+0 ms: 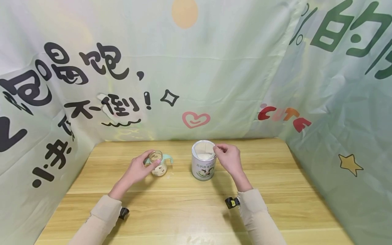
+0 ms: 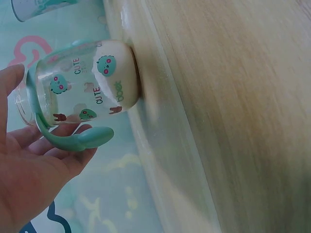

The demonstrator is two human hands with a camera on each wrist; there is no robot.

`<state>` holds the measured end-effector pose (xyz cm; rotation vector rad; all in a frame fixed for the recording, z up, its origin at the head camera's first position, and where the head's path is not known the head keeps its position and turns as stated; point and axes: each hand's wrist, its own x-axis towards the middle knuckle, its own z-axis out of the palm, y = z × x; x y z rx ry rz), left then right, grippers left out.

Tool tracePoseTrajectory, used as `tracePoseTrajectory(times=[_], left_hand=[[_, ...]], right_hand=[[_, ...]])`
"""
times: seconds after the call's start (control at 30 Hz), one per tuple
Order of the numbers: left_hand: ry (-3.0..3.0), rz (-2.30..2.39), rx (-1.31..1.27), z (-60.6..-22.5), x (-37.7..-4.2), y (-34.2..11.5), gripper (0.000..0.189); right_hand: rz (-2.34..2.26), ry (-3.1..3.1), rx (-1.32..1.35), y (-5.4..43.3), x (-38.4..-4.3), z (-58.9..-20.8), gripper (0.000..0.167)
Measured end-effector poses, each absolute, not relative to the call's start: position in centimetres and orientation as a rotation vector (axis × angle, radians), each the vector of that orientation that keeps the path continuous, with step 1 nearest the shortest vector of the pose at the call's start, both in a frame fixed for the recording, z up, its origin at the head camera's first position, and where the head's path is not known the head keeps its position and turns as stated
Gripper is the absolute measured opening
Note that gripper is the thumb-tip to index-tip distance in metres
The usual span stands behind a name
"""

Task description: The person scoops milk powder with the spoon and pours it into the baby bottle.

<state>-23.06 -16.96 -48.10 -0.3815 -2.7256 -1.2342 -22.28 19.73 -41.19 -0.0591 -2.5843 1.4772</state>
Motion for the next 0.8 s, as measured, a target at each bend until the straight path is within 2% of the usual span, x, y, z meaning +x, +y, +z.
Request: tracePoseTrajectory(times=[0.2, 0.47, 0.8], left_hand=[[-2.73, -1.239, -0.375, -48.09, -23.08, -16.93, 0.064], [-2.739, -1.242, -0.377, -48.0, -23.14, -16.93, 0.066], [-2.773, -1.219, -0.389, -47.43, -23.08, -17.19, 0.074]], right_hand=[[1.507, -2.578, -0.083, 19.8, -22.34, -41.27, 0.034], [1.719, -2.486, -0.126, 19.93, -22.47, -41.23, 0.05], [1.633, -2.442, -0.087, 20.58, -23.16, -40.7, 0.036]])
